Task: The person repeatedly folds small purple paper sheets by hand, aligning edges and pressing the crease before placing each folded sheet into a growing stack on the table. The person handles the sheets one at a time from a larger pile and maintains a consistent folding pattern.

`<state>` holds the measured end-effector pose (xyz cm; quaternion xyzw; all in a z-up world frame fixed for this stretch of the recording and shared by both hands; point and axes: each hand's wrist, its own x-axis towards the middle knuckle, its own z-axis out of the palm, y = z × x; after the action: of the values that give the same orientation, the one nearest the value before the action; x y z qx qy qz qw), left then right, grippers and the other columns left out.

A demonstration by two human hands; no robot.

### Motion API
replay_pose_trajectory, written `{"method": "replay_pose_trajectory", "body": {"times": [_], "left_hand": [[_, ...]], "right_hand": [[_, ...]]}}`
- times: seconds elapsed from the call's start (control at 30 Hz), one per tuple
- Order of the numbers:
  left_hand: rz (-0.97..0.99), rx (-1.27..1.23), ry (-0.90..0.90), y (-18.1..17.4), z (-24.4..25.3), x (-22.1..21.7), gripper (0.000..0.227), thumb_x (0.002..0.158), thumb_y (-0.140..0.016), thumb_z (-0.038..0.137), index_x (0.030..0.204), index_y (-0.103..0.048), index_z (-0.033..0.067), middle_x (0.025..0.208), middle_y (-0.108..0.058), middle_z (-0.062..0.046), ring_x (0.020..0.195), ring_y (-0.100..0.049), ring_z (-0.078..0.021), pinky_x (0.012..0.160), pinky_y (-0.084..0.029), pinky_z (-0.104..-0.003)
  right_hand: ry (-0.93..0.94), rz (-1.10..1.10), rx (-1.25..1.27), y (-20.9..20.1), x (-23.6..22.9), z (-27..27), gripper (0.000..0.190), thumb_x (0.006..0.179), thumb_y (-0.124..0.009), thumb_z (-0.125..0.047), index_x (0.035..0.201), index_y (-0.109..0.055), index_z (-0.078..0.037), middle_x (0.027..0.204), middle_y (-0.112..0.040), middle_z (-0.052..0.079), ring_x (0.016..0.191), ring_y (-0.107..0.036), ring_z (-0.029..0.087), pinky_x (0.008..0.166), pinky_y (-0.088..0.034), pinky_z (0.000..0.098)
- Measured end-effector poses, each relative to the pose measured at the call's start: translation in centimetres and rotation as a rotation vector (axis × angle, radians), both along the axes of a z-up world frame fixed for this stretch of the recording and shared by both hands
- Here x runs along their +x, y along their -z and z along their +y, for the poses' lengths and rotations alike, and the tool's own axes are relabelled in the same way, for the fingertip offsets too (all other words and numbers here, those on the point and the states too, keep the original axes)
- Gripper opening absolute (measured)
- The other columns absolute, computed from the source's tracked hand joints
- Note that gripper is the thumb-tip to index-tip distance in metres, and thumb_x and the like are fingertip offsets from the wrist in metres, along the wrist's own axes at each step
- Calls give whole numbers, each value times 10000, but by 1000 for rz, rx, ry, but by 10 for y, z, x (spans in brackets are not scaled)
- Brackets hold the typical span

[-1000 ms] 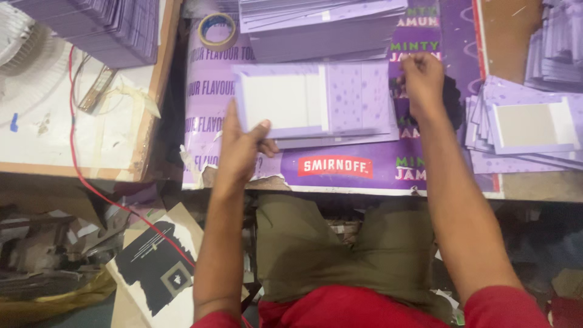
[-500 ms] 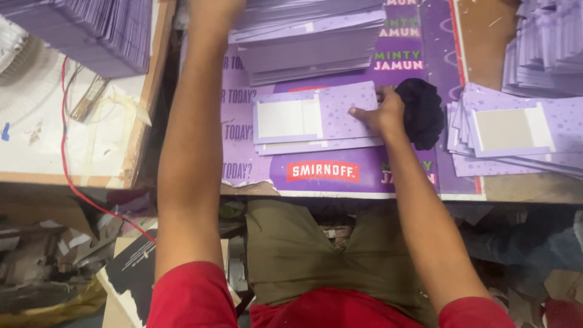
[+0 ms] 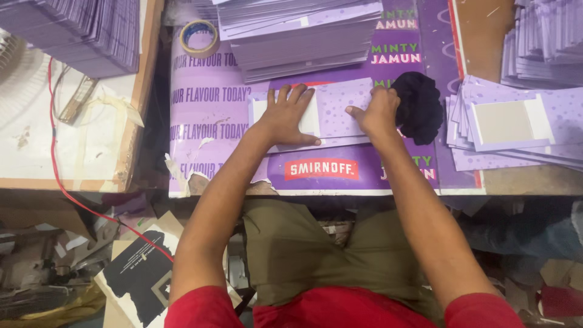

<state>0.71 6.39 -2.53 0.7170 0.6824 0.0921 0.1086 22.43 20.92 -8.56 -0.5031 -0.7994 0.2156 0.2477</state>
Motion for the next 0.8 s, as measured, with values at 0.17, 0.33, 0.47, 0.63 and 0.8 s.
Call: {"method": "replay_pose_trajectory", "body": {"times": [0.17, 0.33, 0.47, 0.63, 0.8], "left_hand": [[-96, 36, -9, 9, -3, -1, 1233, 573, -829, 679, 1535, -398, 39, 1509, -376, -290, 1447, -311, -451, 1152, -214, -667], [-72, 100, 9, 10, -7, -2, 1214, 618, -786, 718, 1534, -398, 21, 1508, -384, -292, 1445, -312, -445, 1136, -193, -690], [-65, 66, 19, 11, -5, -2, 1213, 616, -770, 730, 1544, -381, 53, 1515, -358, -310, 1446, -286, -465, 1118, -182, -696], [-28, 80, 43, 10, -4, -2, 1172, 641, -758, 732, 1556, -393, 96, 1519, -349, -320, 1444, -281, -487, 1127, -160, -710], [-7, 70, 41, 9, -5, -2, 1155, 666, -724, 773, 1552, -413, 99, 1519, -351, -319, 1450, -281, -471, 1126, -170, -714]], "right_hand": [[52, -136, -212, -32, -6, 8, 798, 580, -1020, -329, 1127, -651, 121, 1127, -660, 300, 1068, -665, 406, 904, -549, 438], [95, -108, -344, -47, -6, 9, 742, 585, -1009, -303, 1102, -669, 106, 1040, -723, 236, 924, -737, 304, 807, -588, 366], [-27, 167, -490, -31, 4, 6, 491, 747, -875, -257, 1104, -740, 53, 960, -779, 137, 795, -752, 202, 732, -587, 319], [-58, 360, -479, -15, -2, 38, 465, 731, -839, -186, 1114, -686, 28, 948, -760, 115, 780, -734, 170, 697, -595, 314], [-36, 65, -288, -18, -19, 54, 587, 646, -926, -197, 1125, -703, 61, 1022, -748, 168, 900, -749, 223, 799, -597, 328]]}}
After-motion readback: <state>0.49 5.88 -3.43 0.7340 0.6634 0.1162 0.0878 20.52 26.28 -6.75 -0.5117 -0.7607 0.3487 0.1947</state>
